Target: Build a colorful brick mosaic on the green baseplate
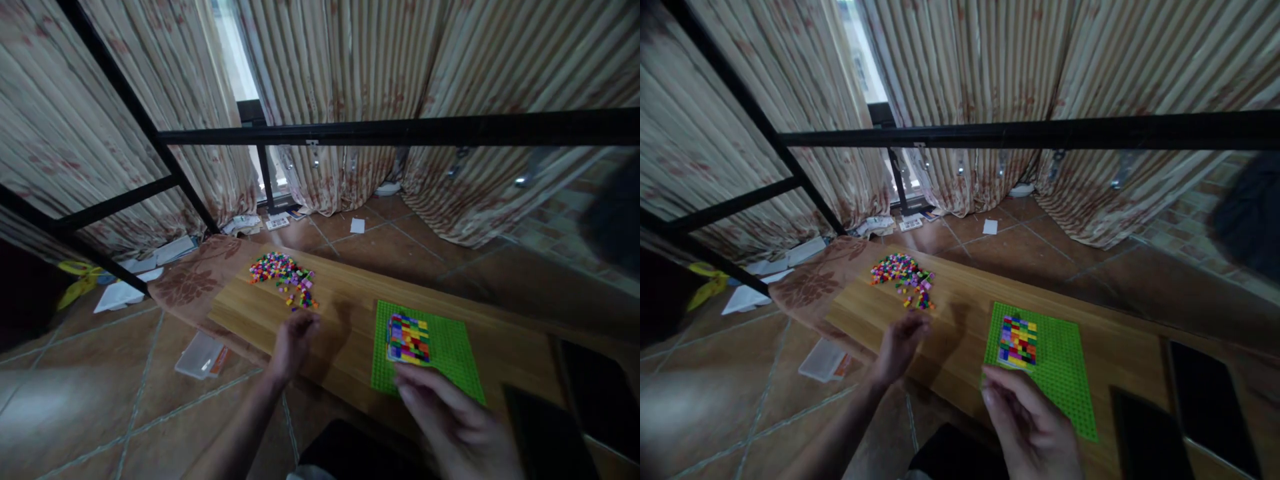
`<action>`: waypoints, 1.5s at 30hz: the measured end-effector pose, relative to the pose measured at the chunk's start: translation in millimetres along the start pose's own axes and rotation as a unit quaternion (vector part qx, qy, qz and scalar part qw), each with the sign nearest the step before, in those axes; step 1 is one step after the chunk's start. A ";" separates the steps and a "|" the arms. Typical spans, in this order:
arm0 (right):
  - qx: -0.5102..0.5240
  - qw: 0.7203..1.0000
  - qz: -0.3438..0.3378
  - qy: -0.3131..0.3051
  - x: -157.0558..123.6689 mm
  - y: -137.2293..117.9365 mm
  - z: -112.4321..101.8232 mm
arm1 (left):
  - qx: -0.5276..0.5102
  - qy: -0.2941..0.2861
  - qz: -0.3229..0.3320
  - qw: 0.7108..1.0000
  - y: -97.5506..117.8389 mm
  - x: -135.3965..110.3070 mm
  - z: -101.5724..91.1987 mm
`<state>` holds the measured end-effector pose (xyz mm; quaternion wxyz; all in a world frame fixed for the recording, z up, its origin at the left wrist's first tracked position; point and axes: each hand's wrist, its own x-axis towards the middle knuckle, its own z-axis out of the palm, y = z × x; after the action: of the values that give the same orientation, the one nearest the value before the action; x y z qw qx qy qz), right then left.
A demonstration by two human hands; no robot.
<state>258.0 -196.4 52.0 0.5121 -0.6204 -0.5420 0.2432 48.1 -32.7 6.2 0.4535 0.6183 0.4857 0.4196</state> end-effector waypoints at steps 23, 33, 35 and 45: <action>-0.056 0.992 0.081 0.077 21.8 60.8 -33.8 | -0.039 -0.133 -0.025 0.990 46.8 -63.2 129.2; -0.074 0.993 0.013 0.091 58.1 82.8 -25.8 | 0.050 -0.025 0.009 0.998 28.7 -5.4 124.7; -0.066 0.994 0.023 0.087 58.4 82.5 -24.5 | 0.051 -0.040 0.018 0.998 30.0 -2.9 131.6; 0.010 0.990 0.080 0.118 59.8 89.9 -20.3 | 0.084 -0.060 0.006 0.995 37.8 -2.3 164.8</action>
<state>331.0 -138.8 -6.4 0.5576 -0.6812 -0.4236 0.2136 214.1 -64.7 3.6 0.4254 0.6814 0.4874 0.3423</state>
